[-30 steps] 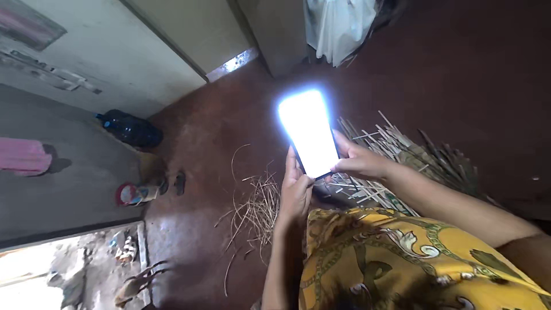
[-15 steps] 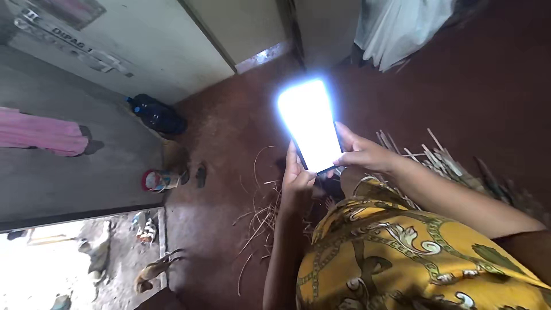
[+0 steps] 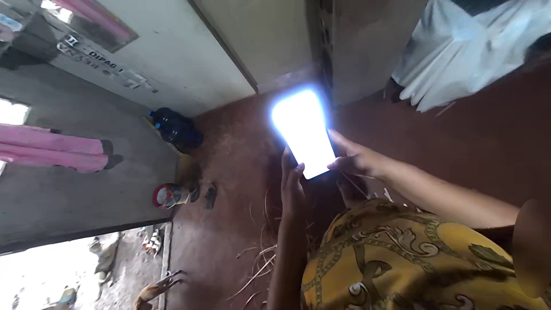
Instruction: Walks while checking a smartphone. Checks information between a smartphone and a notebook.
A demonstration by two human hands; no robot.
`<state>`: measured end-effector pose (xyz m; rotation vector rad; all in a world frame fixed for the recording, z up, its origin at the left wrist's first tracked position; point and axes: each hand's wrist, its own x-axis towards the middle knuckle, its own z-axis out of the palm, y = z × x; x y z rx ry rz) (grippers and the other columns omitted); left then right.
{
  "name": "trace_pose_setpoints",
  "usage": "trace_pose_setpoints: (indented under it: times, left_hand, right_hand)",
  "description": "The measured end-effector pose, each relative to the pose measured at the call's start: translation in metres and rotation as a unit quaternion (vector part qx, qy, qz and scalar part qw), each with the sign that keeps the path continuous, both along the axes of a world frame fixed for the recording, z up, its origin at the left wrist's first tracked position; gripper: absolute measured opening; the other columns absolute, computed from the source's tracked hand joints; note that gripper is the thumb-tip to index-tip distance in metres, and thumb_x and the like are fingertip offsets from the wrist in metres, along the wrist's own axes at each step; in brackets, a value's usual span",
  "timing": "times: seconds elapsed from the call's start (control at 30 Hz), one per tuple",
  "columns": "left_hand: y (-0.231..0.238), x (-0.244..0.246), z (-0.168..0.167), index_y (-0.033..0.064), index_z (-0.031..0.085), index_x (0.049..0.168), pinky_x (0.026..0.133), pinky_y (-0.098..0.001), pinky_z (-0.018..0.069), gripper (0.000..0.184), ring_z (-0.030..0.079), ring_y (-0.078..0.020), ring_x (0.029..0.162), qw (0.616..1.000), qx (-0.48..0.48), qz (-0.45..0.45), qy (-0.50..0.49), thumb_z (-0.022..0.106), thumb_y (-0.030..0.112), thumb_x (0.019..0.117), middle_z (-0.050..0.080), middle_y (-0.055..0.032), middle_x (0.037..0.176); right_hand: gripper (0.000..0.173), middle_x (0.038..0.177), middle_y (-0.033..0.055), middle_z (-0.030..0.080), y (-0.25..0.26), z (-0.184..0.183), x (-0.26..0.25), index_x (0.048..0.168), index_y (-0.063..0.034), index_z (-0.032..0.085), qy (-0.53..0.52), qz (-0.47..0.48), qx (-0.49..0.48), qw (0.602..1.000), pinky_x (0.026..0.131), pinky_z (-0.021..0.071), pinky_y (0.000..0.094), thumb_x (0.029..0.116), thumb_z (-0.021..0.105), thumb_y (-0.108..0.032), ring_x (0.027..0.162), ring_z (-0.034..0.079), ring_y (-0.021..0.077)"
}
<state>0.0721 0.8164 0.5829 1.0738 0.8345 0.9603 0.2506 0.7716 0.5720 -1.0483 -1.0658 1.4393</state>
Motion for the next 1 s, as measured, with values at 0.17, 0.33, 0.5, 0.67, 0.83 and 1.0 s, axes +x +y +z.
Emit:
trace_pose_setpoints:
  times: [0.17,0.33,0.5,0.67,0.83,1.0]
  left_hand:
    - [0.06,0.042,0.0,0.0092,0.031,0.156,0.096,-0.0226,0.05,0.07,0.059,-0.0025,0.113,0.999,-0.001,0.0,-0.036,0.047,0.007,0.0877,0.056,-0.0022,0.134]
    - [0.108,0.068,0.003,0.0082,0.019,0.158,0.089,-0.0197,0.0536,0.08,0.063,0.0011,0.105,0.996,-0.014,-0.044,-0.082,0.049,-0.001,0.0844,0.058,0.0001,0.131]
    - [0.161,0.09,-0.001,0.006,0.019,0.158,0.09,-0.0187,0.0529,0.081,0.062,0.0016,0.105,0.996,-0.02,-0.035,-0.082,0.048,-0.005,0.083,0.057,-0.0003,0.131]
    - [0.23,0.109,-0.01,0.0046,0.019,0.156,0.093,-0.0214,0.0529,0.078,0.061,-0.0028,0.111,1.0,-0.004,-0.017,-0.008,0.054,-0.003,0.0865,0.055,-0.0056,0.134]
    - [0.325,0.116,-0.019,0.0131,0.02,0.159,0.092,-0.0275,0.0546,0.086,0.06,-0.0097,0.118,0.993,-0.004,0.044,0.11,0.068,0.007,0.0876,0.048,-0.0118,0.147]
    - [0.431,0.108,-0.016,0.006,0.022,0.157,0.102,-0.0284,0.0474,0.088,0.052,-0.0119,0.128,0.988,0.01,0.037,0.15,0.069,0.014,0.0835,0.046,-0.0166,0.148]
  right_hand:
    - [0.076,0.129,-0.003,0.062,0.068,0.004,0.046,0.159,-0.0158,0.026,-0.01,-0.008,-0.001,1.0,0.085,0.0549,0.0173,0.0903,0.057,-0.001,0.103,0.064,-0.0029]
    - [0.052,0.112,-0.0036,0.063,0.118,0.004,0.074,0.145,-0.0089,0.045,-0.025,-0.034,-0.035,0.998,0.08,0.0518,0.0146,0.0949,0.055,-0.001,0.093,0.06,-0.0056]
    - [0.05,0.115,-0.0007,0.063,0.171,0.001,0.094,0.144,-0.0057,0.046,-0.042,-0.032,-0.048,0.997,0.081,0.052,0.0148,0.0954,0.055,0.001,0.094,0.061,-0.0046]
    - [0.06,0.115,0.0056,0.063,0.239,0.005,0.101,0.149,-0.0008,0.037,-0.072,-0.031,-0.077,0.994,0.08,0.052,0.0162,0.0934,0.056,0.008,0.092,0.061,-0.0022]
    - [0.065,0.124,0.012,0.064,0.332,-0.007,0.1,0.155,-0.0034,0.035,-0.143,-0.002,-0.079,0.987,0.084,0.0525,0.0228,0.0957,0.06,-0.006,0.095,0.062,0.0031]
    - [0.045,0.112,0.01,0.065,0.433,0.004,0.093,0.144,0.0017,0.046,-0.162,-0.014,-0.085,0.983,0.084,0.0512,0.0221,0.1008,0.056,-0.004,0.092,0.06,0.0026]
